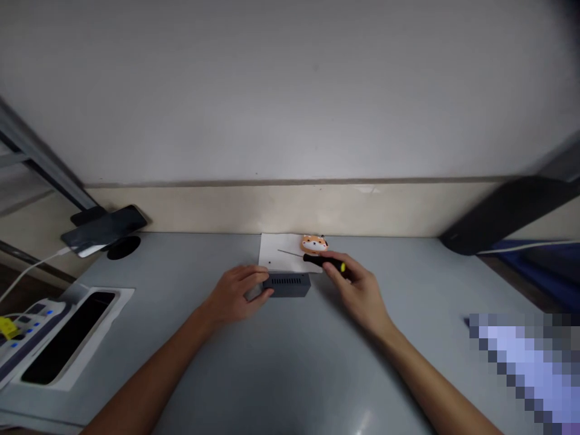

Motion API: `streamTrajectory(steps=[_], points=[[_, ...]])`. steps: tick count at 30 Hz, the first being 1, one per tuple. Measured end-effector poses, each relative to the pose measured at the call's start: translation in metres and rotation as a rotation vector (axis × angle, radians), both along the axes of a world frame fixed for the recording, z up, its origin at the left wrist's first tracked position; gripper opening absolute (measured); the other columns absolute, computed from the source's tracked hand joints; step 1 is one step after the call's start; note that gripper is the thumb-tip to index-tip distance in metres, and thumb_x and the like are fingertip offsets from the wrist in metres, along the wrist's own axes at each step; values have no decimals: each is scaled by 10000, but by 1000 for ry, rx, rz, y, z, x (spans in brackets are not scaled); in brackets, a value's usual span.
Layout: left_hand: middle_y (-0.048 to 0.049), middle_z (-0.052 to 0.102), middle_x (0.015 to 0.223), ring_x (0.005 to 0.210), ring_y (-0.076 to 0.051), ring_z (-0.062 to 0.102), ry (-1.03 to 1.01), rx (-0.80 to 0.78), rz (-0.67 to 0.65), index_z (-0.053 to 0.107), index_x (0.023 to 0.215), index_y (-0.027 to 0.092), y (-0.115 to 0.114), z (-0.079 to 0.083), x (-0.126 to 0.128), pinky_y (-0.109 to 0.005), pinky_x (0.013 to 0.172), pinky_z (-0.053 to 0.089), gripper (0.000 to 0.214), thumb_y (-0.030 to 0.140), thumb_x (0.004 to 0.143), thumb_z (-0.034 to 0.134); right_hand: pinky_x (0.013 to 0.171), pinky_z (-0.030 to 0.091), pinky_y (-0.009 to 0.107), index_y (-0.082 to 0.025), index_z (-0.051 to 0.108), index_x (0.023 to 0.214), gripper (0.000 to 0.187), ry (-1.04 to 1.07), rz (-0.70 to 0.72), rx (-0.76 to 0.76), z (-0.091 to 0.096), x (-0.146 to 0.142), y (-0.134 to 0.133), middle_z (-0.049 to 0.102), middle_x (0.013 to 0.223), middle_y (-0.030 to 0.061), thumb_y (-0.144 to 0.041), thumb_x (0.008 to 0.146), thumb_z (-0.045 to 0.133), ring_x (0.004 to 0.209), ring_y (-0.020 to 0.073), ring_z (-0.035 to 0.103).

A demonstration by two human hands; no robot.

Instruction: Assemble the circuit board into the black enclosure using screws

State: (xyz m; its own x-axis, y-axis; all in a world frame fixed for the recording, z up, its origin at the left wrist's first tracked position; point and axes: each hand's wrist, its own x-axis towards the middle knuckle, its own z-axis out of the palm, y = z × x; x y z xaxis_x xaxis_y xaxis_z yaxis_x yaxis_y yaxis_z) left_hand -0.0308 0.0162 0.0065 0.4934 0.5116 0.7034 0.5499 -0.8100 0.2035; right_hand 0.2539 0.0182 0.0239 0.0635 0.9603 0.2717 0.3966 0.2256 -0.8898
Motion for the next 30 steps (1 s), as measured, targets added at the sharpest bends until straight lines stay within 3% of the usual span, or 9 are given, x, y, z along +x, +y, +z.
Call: streamTrajectory(steps=[4,8,14,19,26,30], points=[[-57,753,1072,880,-164,736,-1,-35,14,602,1107,213,-1,2,-3,-311,807,616,211,235,915,686,785,484,338,-261,727,1167,336,-23,117,-30,-13,-6,1,733,1219,62,-477,930,626,921,215,646],[-53,741,1040,876,-170,723,34,-50,18,595,1087,207,-1,6,-7,-317,804,599,195,223,907,668,761,477,347,-256,723,1185,367,-48,133,-58,-20,-6,2,739,1200,71,-500,936,607,920,226,647],[-73,739,1075,935,-200,706,26,-37,50,590,1171,205,-4,8,0,-370,868,574,244,252,934,624,707,439,327,-255,721,1188,406,-20,48,-64,-15,-1,5,746,1082,61,-545,944,578,796,194,598],[-73,728,1144,1032,-205,687,53,-73,45,585,1256,220,-7,3,7,-388,954,543,282,229,974,589,593,359,293,-223,718,1053,455,152,-63,-69,-2,11,9,560,656,-1,-606,971,486,626,160,469],[-78,706,1067,937,-209,652,26,-68,0,601,1188,206,-3,9,-1,-392,885,535,262,168,930,584,547,353,271,-199,710,875,416,484,-171,-79,-2,24,17,547,637,-1,-592,922,579,576,133,468],[-70,695,1041,913,-201,620,1,-61,3,594,1162,203,-3,10,0,-381,861,516,260,147,907,586,530,379,264,-191,710,832,406,516,-180,-98,-1,23,17,557,673,6,-585,883,632,572,127,484]])
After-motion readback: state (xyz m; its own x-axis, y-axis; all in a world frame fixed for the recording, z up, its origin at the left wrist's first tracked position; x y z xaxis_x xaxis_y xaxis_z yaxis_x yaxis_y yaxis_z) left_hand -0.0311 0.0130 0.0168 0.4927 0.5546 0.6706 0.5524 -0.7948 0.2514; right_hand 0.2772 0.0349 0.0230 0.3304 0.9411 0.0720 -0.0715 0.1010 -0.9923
